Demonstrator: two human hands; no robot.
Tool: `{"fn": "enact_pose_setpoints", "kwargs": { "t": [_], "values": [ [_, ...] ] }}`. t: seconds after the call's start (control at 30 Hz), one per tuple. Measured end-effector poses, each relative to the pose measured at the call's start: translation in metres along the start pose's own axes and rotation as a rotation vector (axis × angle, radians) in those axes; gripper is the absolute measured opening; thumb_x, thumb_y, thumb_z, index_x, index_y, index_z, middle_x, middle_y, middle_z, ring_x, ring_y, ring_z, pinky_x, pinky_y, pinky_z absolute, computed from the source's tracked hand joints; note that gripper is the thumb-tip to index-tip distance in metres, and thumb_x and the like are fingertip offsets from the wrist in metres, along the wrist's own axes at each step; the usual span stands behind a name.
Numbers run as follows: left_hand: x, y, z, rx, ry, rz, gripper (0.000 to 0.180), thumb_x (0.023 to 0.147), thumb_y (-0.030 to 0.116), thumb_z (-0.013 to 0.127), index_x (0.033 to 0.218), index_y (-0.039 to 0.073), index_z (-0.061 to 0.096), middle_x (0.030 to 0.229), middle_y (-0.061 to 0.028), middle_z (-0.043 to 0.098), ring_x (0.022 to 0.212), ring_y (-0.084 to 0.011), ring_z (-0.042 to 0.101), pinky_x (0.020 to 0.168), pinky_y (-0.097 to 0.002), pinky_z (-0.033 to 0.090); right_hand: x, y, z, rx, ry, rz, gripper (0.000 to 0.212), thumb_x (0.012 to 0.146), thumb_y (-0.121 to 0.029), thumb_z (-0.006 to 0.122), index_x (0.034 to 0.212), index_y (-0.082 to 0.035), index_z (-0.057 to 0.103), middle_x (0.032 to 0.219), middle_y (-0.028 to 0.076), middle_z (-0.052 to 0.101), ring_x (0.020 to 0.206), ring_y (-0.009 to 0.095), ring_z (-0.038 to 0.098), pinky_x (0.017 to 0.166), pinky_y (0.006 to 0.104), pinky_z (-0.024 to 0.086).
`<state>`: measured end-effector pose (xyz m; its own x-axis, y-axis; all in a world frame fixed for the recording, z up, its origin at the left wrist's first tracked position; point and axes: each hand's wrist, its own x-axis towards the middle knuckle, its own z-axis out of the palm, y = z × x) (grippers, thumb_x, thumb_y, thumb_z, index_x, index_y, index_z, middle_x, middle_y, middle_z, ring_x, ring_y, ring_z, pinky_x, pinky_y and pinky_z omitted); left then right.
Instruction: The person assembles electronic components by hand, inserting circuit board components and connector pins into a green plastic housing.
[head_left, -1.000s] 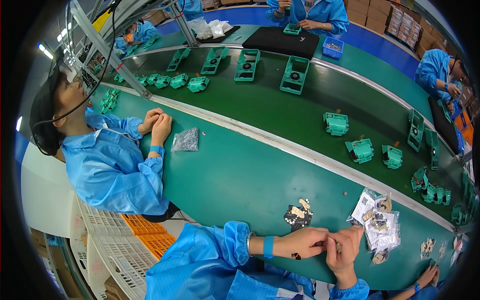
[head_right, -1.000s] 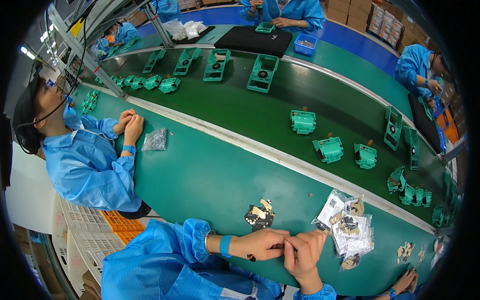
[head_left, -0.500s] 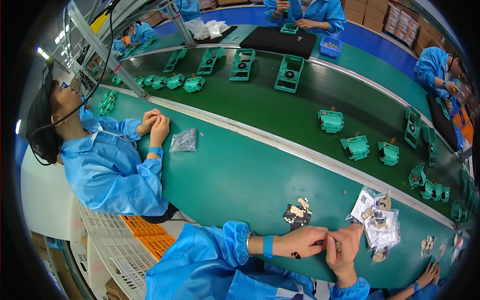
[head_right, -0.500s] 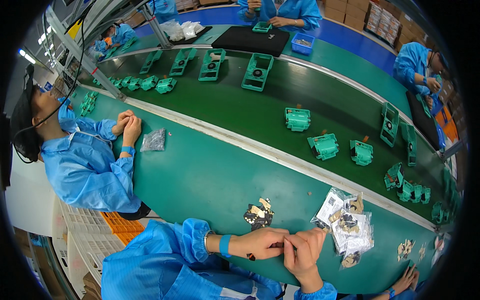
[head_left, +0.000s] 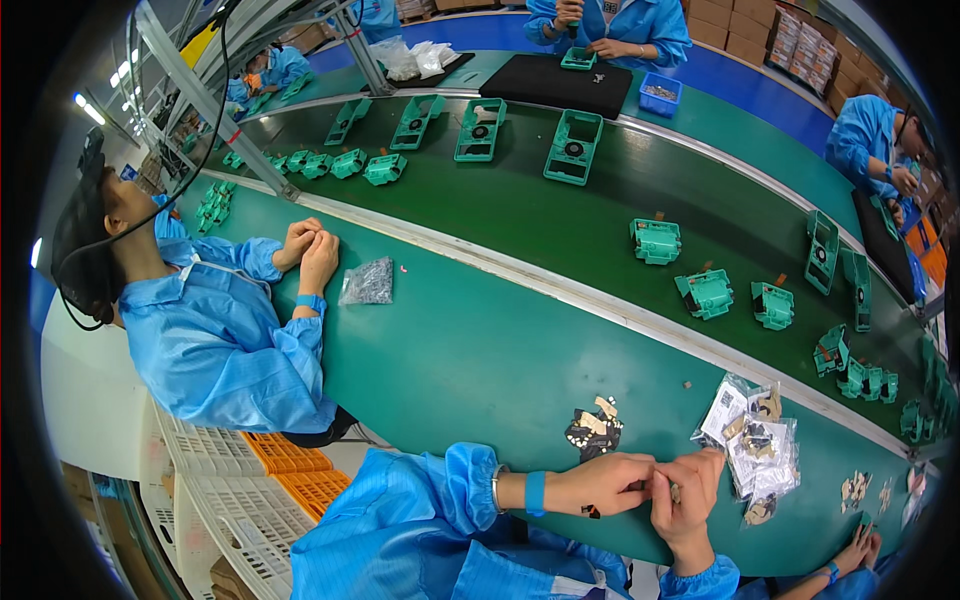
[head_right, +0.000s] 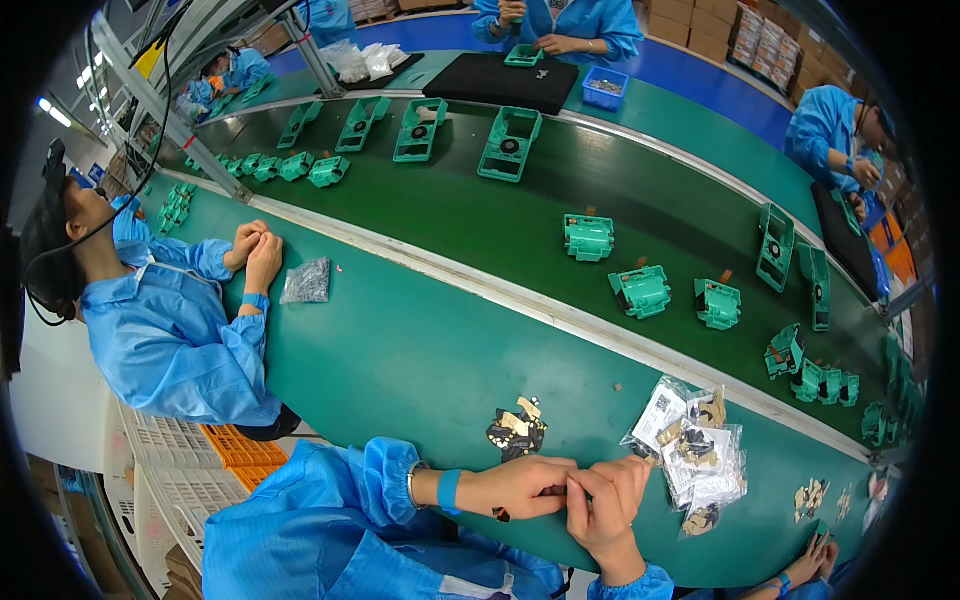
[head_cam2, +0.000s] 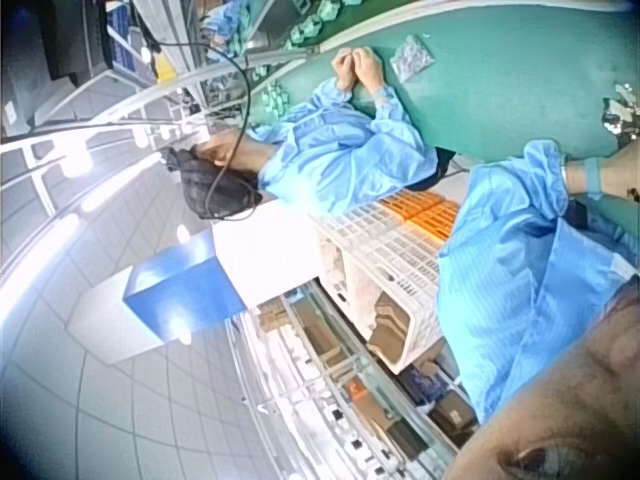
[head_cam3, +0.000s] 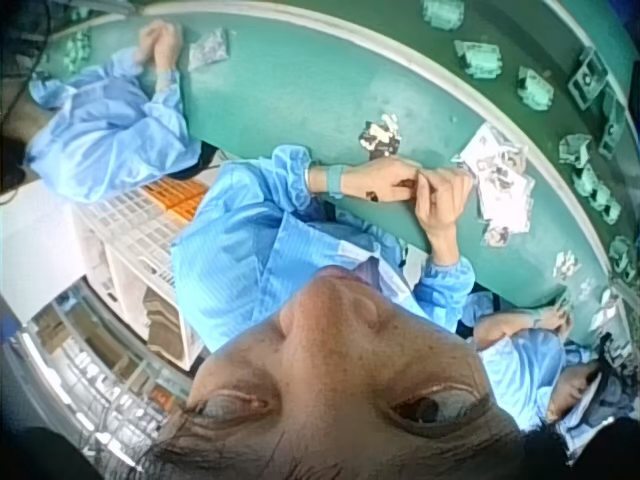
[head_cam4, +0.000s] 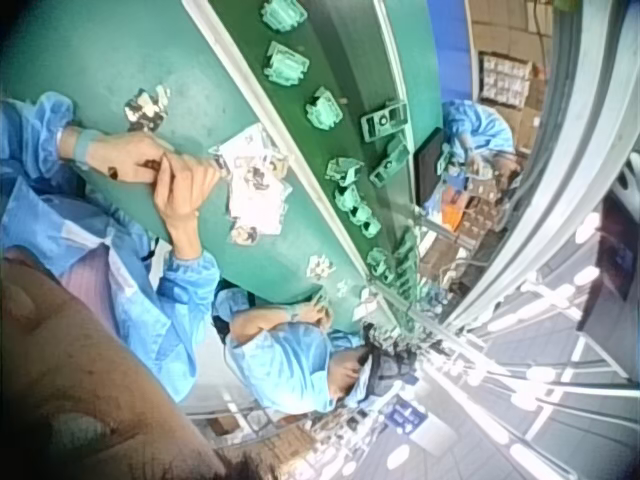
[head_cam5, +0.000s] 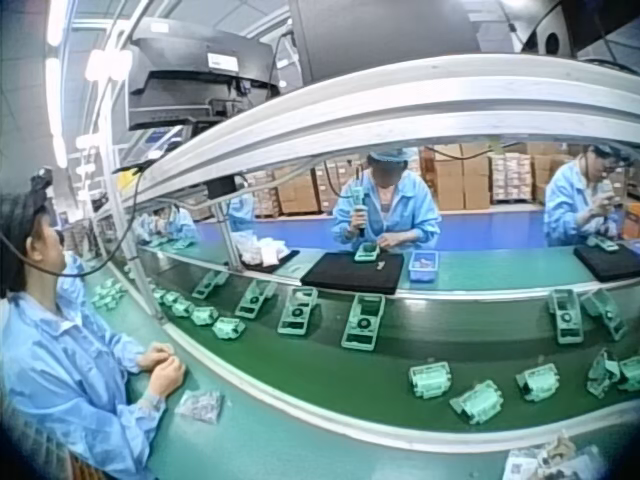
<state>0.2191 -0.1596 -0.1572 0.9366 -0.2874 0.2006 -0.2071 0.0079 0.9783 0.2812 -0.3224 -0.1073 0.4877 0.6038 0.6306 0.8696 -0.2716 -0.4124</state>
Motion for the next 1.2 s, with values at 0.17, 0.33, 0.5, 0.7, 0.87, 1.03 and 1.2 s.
{"fn": "enact_pose_setpoints", "kwargs": {
  "t": [0.17,0.33,0.5,0.7,0.87,1.03,1.2],
  "values": [
    [-0.001,-0.006,0.003,-0.001,0.002,0.007,0.016,0.09,0.004,0.063,0.103,-0.003,0.062,0.089,-0.0132,0.054,0.073,-0.0278,0.06,0.065,-0.0391,0.047,-0.001,-0.001,-0.001,-0.003,-0.006,-0.001,0.014,0.078,-0.005,0.075,0.09,-0.007,0.068,0.083,0.007,0.059,0.078,0.026,0.054,0.076,0.042,0.04],
    [-0.003,-0.009,0.003,0.015,0.001,0.004,0.016,0.089,0.004,0.062,0.104,-0.003,0.062,0.089,-0.013,0.054,0.073,-0.028,0.06,0.065,-0.0391,0.047,-0.002,0.0,0.001,0.006,-0.006,-0.003,0.015,0.077,-0.005,0.075,0.09,-0.007,0.067,0.084,0.007,0.059,0.077,0.026,0.054,0.076,0.0424,0.04],
    [0.001,-0.005,0.001,0.009,0.01,-0.009,0.009,0.089,0.007,0.062,0.091,-0.001,0.06,0.087,-0.0134,0.056,0.073,-0.0297,0.06,0.067,-0.0413,0.047,-0.001,0.002,0.0,-0.002,-0.012,0.003,0.016,0.078,-0.005,0.075,0.091,-0.007,0.067,0.084,0.007,0.059,0.077,0.026,0.054,0.076,0.0427,0.04],
    [-0.001,-0.016,0.002,0.014,-0.007,0.036,0.02,0.088,0.002,0.063,0.108,-0.002,0.062,0.091,-0.0137,0.056,0.075,-0.0285,0.061,0.065,-0.0393,0.048,-0.003,0.0,0.001,-0.021,-0.014,0.009,0.015,0.078,-0.005,0.075,0.091,-0.006,0.067,0.084,0.008,0.058,0.078,0.027,0.054,0.078,0.0436,0.04],
    [-0.001,-0.016,0.005,0.003,0.0,0.061,0.022,0.089,0.003,0.064,0.11,-0.002,0.062,0.092,-0.0137,0.056,0.075,-0.0285,0.061,0.065,-0.0389,0.048,-0.004,-0.001,0.0,-0.011,-0.022,0.007,0.013,0.08,-0.006,0.073,0.091,-0.006,0.066,0.084,0.008,0.057,0.078,0.028,0.053,0.078,0.0434,0.04],
    [0.0,-0.012,0.004,0.015,-0.004,0.071,0.021,0.09,0.004,0.063,0.11,-0.002,0.061,0.092,-0.0133,0.056,0.075,-0.0267,0.061,0.066,-0.0389,0.048,0.001,-0.003,0.0,-0.005,-0.032,-0.02,0.011,0.081,0.001,0.069,0.089,-0.003,0.063,0.082,0.012,0.053,0.077,0.03,0.049,0.074,0.0425,0.039],
    [0.002,-0.007,0.004,-0.052,-0.009,0.007,0.027,0.093,0.006,0.062,0.119,-0.001,0.061,0.094,-0.0137,0.065,0.077,-0.024,0.064,0.067,-0.0367,0.051,0.003,-0.001,0.001,-0.001,-0.008,-0.026,0.012,0.081,0.001,0.069,0.089,-0.003,0.063,0.081,0.011,0.053,0.078,0.029,0.05,0.074,0.0419,0.04]
  ]
}}
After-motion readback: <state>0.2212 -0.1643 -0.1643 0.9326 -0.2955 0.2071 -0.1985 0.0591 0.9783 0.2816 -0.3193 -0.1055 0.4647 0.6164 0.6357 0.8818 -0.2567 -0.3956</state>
